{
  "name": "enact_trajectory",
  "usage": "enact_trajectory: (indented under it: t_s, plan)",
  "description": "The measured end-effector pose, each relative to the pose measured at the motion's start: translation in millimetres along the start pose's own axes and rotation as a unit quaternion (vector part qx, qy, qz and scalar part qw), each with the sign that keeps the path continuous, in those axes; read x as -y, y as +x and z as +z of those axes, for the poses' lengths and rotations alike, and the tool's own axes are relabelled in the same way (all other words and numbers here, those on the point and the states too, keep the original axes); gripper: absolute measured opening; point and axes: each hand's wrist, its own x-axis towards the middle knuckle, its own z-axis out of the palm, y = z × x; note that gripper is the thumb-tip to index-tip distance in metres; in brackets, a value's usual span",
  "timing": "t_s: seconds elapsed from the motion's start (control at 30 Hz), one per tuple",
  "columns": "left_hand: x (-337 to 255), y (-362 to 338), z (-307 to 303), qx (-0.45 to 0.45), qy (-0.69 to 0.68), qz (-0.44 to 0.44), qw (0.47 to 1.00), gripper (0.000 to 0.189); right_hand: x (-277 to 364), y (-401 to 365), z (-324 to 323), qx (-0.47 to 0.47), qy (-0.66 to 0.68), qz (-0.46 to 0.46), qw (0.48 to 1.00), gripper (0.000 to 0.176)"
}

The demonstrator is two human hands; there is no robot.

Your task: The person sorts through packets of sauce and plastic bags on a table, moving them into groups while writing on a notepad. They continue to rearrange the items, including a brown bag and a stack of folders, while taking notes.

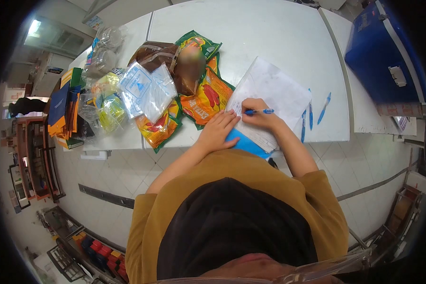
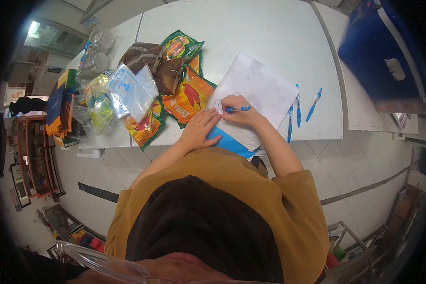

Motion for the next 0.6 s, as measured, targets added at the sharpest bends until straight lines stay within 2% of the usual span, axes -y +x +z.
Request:
enact_trajectory:
  t_s: [0.17, 0.37, 0.47, 0.6]
  plan:
    - [-0.8, 0.0, -0.9, -0.006, -0.003, -0.002, 1.000, 0.063, -3.3, 0.3, 3.3, -0.032, -0.017, -0.022, 0.999, 0.017]
    - [0.4, -0.3, 1.4, -0.004, -0.003, -0.004, 1.000, 0.063, 0.6, 0.0, 2.0, -0.026, -0.024, -0.016, 0.999, 0.016]
    - [-0.3, -1.0, 0.7, -0.004, -0.010, -0.005, 1.000, 0.063, -6.4, -6.4, 3.8, -0.088, -0.014, -0.003, 0.996, 0.015]
    - [-0.1, -0.6, -0.2, -0.002, -0.018, -0.006, 1.000, 0.063, -4.4, -5.0, -0.6, -0.047, 0.004, 0.039, 0.998, 0.014]
